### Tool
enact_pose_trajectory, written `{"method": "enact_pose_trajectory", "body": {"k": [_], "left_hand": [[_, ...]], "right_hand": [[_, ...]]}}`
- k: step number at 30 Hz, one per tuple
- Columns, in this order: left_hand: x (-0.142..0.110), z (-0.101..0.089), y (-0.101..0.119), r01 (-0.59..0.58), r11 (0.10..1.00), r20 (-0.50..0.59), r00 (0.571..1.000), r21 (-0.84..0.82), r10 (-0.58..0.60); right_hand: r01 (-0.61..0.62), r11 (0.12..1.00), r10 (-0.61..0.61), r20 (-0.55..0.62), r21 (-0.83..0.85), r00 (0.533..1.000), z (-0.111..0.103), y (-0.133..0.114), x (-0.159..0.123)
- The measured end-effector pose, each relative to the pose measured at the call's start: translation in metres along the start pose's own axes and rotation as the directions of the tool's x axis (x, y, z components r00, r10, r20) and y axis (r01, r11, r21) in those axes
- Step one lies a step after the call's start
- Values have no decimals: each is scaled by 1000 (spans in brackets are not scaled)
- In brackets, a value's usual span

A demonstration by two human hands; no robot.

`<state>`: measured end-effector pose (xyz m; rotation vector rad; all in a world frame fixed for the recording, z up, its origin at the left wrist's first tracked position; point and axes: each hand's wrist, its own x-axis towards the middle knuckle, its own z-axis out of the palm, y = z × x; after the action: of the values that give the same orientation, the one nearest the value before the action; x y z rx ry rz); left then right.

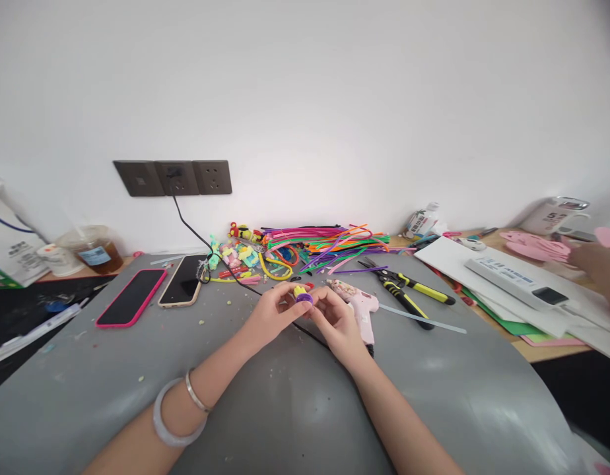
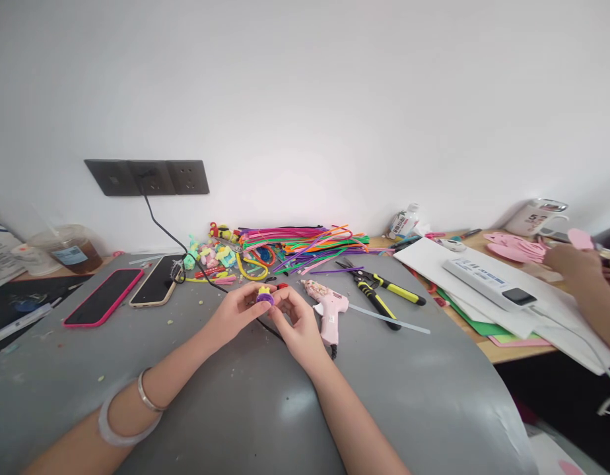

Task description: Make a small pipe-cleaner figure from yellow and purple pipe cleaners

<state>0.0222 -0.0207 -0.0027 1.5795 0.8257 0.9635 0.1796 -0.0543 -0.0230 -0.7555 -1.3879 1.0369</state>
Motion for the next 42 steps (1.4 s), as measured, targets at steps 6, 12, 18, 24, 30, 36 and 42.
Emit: {"method": "enact_pose_trajectory", "body": {"k": [6,12,18,24,30,36,42], "left_hand": [[0,-1,4,-15,1000,9,1000,-8,15],[0,-2,5,-28,998,9,1000,60,27],[0,-1,4,-16,998,-5,1000,56,16],[0,-1,6,-10,998,-24,1000,63,11],[-2,2,9,16,999,-7,1000,36,-15],[-3,4,10,32,999,14,999,-3,-32],[-2,2,5,9,999,56,998,34,-11]], "right_hand": [[17,1000,-17,-3,-8,1000,1,-2,0],[67,996,-71,-74,-51,995,0,-2,1],[45,998,-48,-81,-44,996,-2,-2,1],[-115,993,116,-8,38,993,-1,-3,1],[-183,978,180,43,101,983,1,-2,2],[-205,974,202,41,92,979,0,1,2],[-184,981,187,-31,63,982,0,-2,5]]}}
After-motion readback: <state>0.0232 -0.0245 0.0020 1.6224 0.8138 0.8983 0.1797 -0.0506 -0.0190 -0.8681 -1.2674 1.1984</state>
